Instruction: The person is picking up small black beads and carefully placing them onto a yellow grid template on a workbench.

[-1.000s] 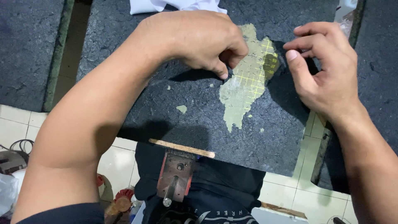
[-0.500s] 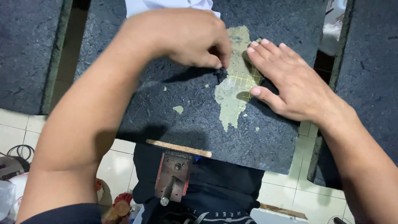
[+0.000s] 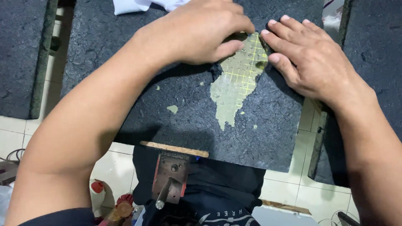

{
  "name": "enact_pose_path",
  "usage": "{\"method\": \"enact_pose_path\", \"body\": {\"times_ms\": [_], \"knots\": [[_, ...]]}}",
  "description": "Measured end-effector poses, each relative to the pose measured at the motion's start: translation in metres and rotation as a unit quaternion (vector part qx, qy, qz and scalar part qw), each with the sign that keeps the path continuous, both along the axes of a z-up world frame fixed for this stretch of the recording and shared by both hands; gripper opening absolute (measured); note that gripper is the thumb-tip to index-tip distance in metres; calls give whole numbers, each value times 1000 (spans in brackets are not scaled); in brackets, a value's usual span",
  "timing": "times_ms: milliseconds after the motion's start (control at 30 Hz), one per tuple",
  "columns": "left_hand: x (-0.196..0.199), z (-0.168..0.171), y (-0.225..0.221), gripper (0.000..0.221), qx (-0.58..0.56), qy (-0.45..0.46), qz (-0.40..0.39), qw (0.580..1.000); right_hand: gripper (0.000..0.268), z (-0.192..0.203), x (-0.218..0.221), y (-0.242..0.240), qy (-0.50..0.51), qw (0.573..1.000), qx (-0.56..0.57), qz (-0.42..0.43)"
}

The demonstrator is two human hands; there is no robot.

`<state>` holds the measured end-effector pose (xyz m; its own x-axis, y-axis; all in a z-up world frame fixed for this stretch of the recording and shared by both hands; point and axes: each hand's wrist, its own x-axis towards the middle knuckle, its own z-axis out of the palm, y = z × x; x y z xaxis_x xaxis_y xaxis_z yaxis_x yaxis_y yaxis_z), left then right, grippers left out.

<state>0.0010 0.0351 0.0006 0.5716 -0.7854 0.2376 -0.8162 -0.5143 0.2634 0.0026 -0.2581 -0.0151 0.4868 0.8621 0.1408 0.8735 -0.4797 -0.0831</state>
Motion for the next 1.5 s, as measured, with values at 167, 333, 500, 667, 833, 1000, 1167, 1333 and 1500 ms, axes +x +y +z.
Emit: {"method": "enact_pose_path", "body": {"times_ms": [167,333,500,667,833,1000,1167,1333,1500], "knots": [[9,2,-11,33,-45,38,-22,998,39,0,9,0,-32,998,55,13],[24,4,-39,47,26,24,17,999,28,-13,24,-23,-40,990,138,-6],[34,-2,-51,36,93,-24,-3,995,16,-17,30,-33,-41,974,218,-51],[39,-9,-34,27,-14,18,-70,997,14,-2,17,-19,-12,969,236,-66],[38,-7,-43,11,-32,87,-39,995,10,0,12,-12,17,972,222,-74],[37,-10,-46,11,-37,65,-86,994,6,3,9,-9,47,968,234,-77],[32,-18,-48,11,-52,-25,-100,993,8,8,8,-8,66,966,230,-94],[33,-22,-51,10,-28,-86,-96,991,6,14,9,-9,76,965,237,-77],[37,-26,-53,12,-52,-88,-102,990,8,26,5,-16,111,965,221,-87]]}}
